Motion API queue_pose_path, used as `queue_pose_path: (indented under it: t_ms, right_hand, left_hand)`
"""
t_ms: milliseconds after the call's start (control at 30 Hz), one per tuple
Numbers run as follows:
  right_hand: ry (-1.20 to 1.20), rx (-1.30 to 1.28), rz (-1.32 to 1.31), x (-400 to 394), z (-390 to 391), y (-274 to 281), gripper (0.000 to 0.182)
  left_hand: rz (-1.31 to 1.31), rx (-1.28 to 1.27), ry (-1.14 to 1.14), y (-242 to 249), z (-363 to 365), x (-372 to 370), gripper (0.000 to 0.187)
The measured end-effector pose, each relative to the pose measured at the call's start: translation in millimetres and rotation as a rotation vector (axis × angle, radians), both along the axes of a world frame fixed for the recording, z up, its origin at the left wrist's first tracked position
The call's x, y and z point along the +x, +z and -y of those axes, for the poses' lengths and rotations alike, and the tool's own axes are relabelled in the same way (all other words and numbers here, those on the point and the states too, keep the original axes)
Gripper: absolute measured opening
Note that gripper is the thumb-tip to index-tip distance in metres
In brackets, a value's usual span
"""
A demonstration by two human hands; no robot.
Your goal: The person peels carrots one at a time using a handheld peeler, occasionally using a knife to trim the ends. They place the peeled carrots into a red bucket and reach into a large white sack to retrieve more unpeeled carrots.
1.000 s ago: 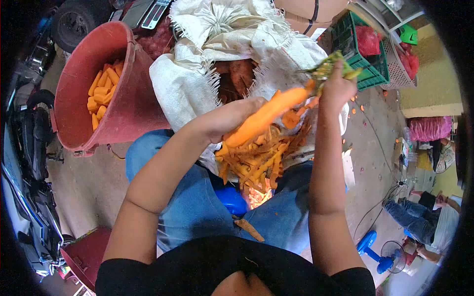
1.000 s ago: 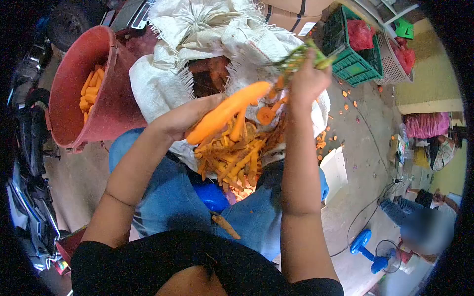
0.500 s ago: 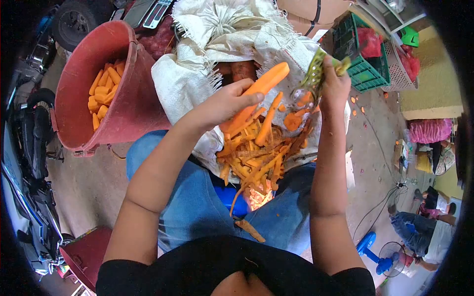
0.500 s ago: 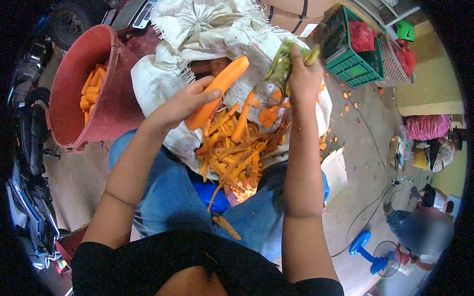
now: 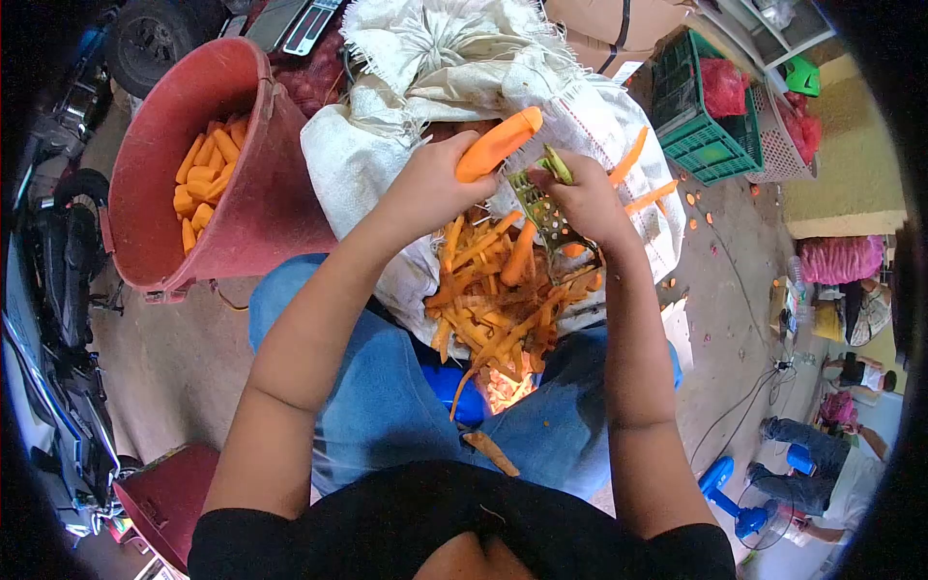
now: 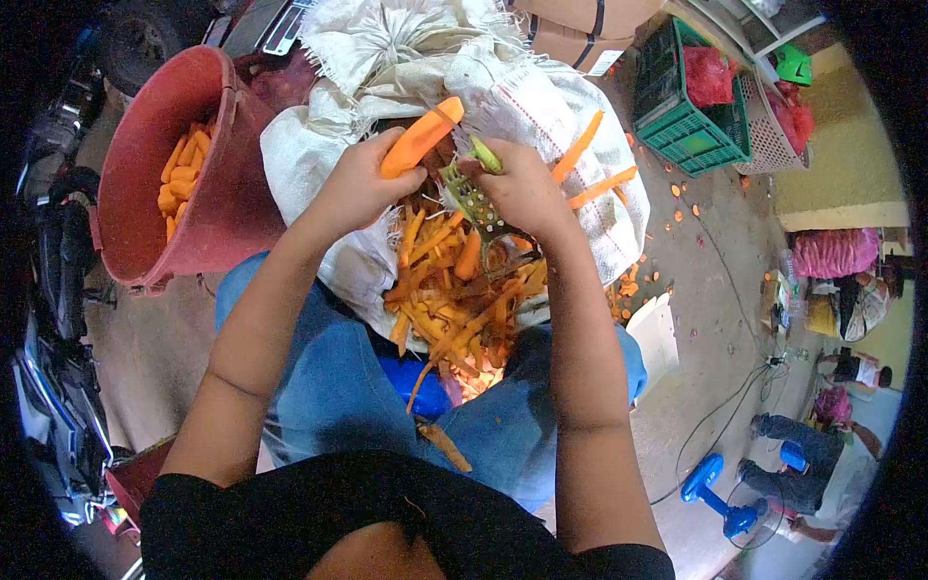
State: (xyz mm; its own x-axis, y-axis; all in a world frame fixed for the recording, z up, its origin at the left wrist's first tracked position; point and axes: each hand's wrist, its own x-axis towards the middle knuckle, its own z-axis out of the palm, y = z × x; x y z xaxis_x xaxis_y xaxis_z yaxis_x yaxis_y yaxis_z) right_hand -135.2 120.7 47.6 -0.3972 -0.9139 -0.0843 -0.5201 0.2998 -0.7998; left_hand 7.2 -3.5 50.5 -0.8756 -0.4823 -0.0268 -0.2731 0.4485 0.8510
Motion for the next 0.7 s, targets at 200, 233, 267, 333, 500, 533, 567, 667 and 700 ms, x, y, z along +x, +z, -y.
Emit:
queue_pose_path:
  t_ms: [200,233,267,333,500,533,567,667,700]
  right_hand:
    - [-0.030,-0.053,-0.020,2,0,-4,0.024]
    - [-0.022,-0.045,0.006,2,0,-5,0.024]
    - [-0.022,-0.045,0.006,2,0,-5,0.024]
    - [-0.052,0.044,-0.011,5,1,-4,0.026]
    - [-0.171,-0.043,-0.050,-5,7,-38,0.024]
    - [-0.183,0.052,-0.027,-8,10,-43,0.024]
    - [-0.191,0.149,-0.005,-9,12,-50,0.023]
    - [-0.096,0.042,0.172,16,14,-57,0.027]
    - [-0.072,0.173,0.146,29,15,-39,0.030]
  left_hand:
    - [-0.075,-0.023,-0.089,1,1,5,0.029]
    - [-0.075,-0.023,-0.089,1,1,5,0.029]
    - [-0.106,-0.048,-0.087,1,2,6,0.028]
    - [-0.137,-0.075,-0.090,3,3,7,0.027]
    - [-0.253,0.000,-0.341,21,-9,15,0.020]
    - [-0.352,-0.003,-0.442,23,-17,16,0.020]
    - [-0.350,-0.003,-0.448,22,-20,11,0.020]
    - [-0.357,0.248,-0.167,-1,-21,2,0.027]
    - [-0.358,0.247,-0.174,-5,-24,-2,0.027]
